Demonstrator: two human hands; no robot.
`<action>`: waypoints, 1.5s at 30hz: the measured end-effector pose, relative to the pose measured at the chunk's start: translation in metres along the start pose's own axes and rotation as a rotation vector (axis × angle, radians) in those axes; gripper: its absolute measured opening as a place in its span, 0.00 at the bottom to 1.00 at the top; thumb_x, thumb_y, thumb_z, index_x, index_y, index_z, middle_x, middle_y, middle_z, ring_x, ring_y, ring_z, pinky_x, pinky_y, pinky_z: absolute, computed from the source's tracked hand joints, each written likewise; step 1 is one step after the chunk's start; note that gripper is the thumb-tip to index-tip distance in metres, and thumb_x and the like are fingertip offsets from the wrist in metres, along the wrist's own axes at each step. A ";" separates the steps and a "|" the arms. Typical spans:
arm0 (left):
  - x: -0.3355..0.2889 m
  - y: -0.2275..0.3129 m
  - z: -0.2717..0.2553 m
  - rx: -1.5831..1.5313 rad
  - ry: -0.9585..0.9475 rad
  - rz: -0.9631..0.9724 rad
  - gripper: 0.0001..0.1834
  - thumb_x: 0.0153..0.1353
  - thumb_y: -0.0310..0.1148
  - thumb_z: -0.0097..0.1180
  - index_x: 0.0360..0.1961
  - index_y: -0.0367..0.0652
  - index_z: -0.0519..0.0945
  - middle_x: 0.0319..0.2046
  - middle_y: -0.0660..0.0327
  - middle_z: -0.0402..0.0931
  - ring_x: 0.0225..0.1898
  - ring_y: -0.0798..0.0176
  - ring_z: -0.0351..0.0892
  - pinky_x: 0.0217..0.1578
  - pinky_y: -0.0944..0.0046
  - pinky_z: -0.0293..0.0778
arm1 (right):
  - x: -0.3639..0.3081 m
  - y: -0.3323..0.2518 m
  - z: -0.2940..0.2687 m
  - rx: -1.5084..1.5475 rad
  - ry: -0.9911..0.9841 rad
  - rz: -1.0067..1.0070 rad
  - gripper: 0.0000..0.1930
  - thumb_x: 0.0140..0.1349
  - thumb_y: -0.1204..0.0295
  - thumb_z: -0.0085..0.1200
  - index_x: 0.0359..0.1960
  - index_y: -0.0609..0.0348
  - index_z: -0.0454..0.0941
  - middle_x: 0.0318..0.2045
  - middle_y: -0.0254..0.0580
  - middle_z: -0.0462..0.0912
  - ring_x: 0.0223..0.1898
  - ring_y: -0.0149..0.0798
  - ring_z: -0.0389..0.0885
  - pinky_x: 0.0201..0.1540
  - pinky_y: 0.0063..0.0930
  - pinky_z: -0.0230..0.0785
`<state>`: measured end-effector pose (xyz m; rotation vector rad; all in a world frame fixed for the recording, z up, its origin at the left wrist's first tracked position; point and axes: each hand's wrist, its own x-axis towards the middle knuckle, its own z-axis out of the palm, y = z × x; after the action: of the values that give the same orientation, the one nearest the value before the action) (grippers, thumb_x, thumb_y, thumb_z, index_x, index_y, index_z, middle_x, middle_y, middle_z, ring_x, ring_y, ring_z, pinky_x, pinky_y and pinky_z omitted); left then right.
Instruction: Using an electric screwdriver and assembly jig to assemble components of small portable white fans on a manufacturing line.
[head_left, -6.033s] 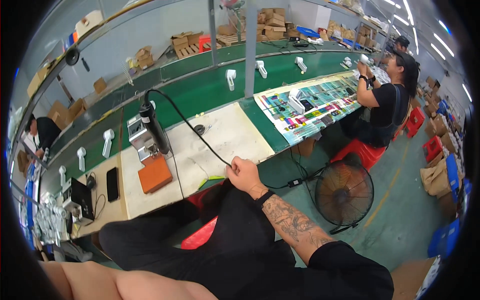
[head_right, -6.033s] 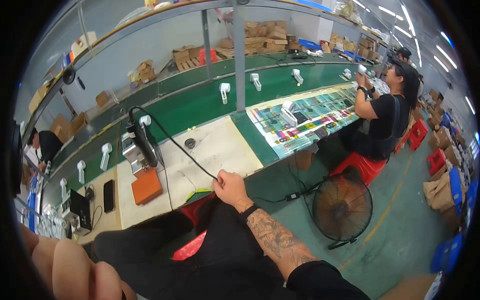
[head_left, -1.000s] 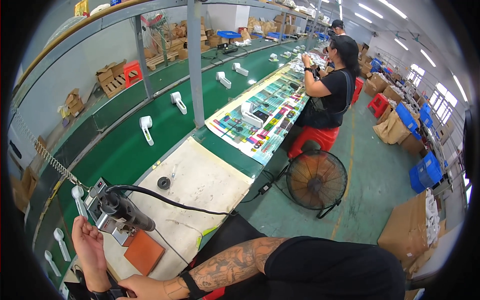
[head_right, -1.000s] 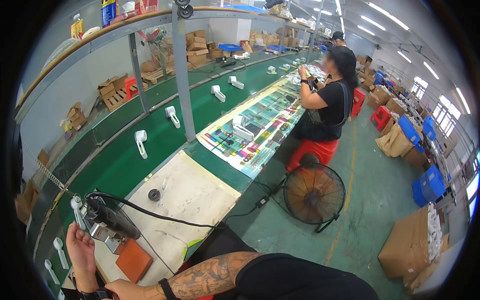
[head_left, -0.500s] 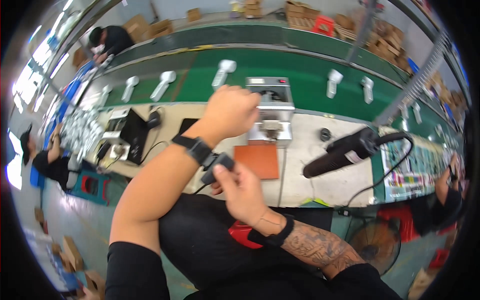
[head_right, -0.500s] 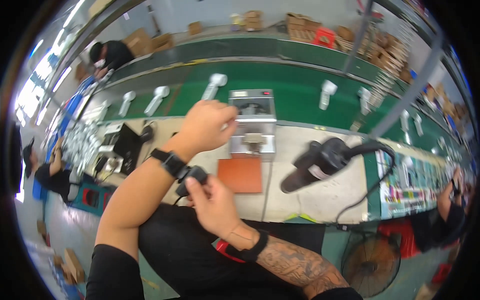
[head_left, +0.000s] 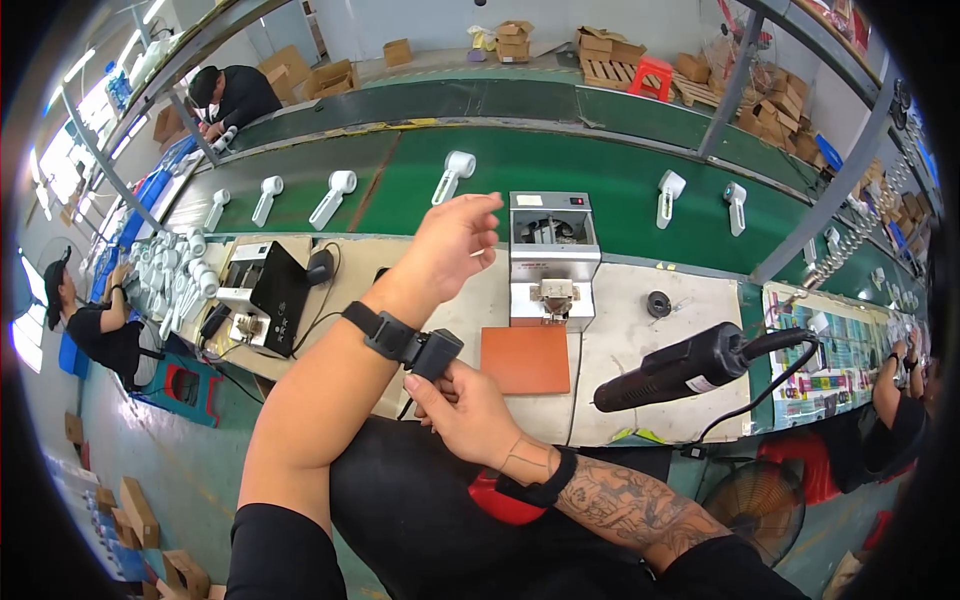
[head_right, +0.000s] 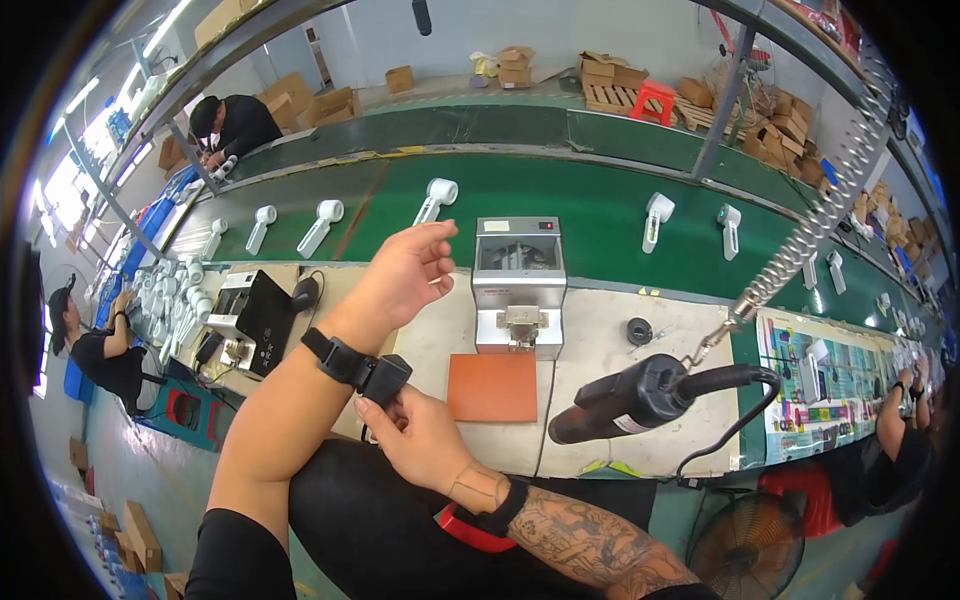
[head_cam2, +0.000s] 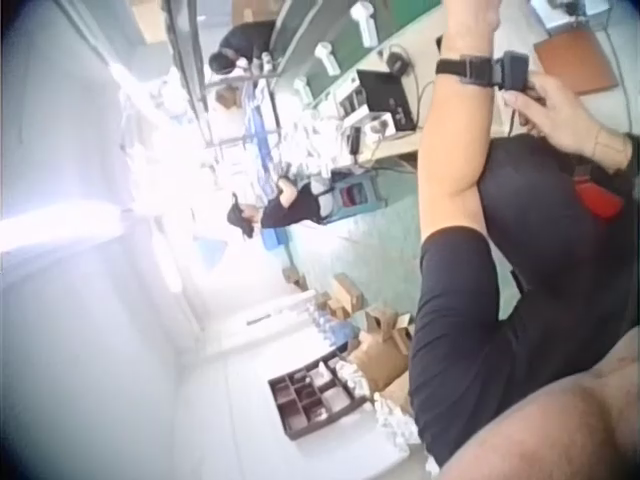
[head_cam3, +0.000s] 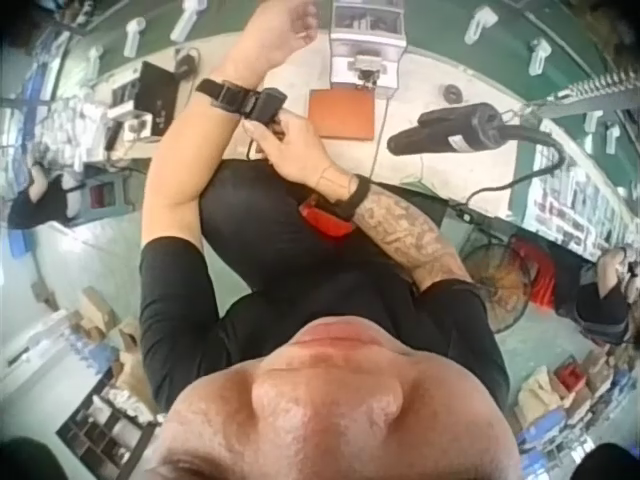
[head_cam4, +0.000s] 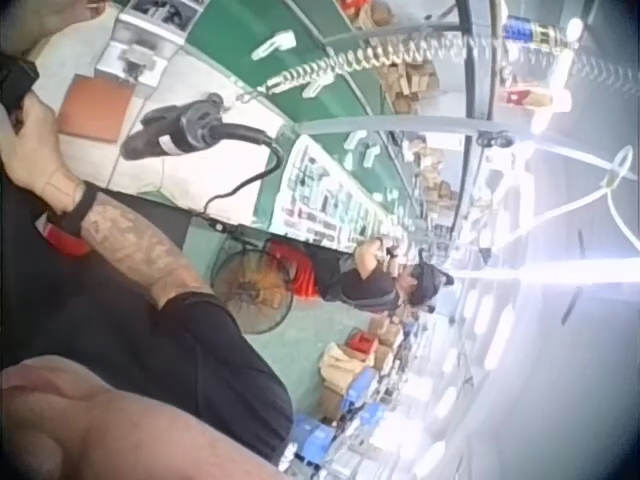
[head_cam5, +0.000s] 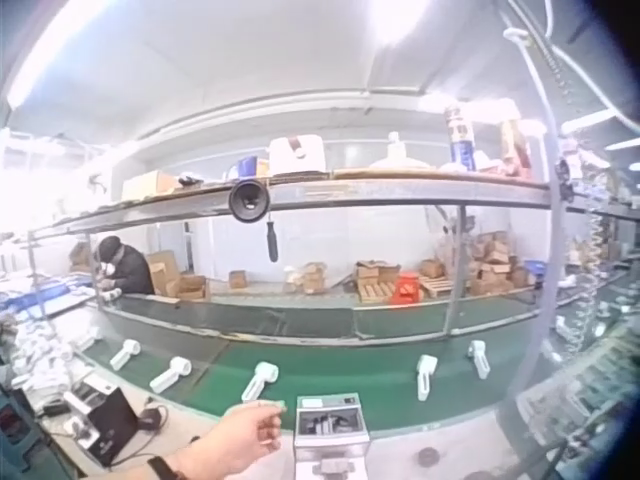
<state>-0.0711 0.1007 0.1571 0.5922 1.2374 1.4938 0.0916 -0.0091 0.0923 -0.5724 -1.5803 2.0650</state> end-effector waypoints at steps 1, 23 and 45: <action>-0.001 0.005 -0.002 -0.138 0.028 -0.081 0.08 0.73 0.40 0.68 0.45 0.50 0.83 0.31 0.72 0.78 0.34 0.72 0.77 0.37 0.68 0.73 | 0.002 0.002 -0.001 -0.008 -0.010 -0.033 0.20 0.80 0.57 0.60 0.49 0.68 0.82 0.28 0.31 0.83 0.26 0.23 0.76 0.31 0.25 0.71; 0.235 -0.036 -0.172 1.363 0.634 0.314 0.33 0.67 0.51 0.67 0.63 0.35 0.80 0.54 0.45 0.86 0.56 0.40 0.86 0.57 0.46 0.82 | -0.105 0.038 -0.235 -1.240 0.460 -0.148 0.10 0.60 0.68 0.72 0.23 0.52 0.83 0.15 0.36 0.78 0.17 0.44 0.79 0.26 0.39 0.72; 0.047 0.019 -0.091 1.376 0.158 1.119 0.13 0.63 0.31 0.73 0.46 0.39 0.85 0.38 0.52 0.85 0.41 0.44 0.84 0.41 0.51 0.78 | -0.096 0.046 -0.223 -1.374 0.463 -0.016 0.17 0.59 0.65 0.70 0.21 0.53 0.73 0.18 0.50 0.78 0.24 0.58 0.81 0.30 0.53 0.74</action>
<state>-0.1718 0.1104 0.1322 2.3935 2.1596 1.2518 0.2937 0.0949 -0.0035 -1.3070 -2.4276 0.4412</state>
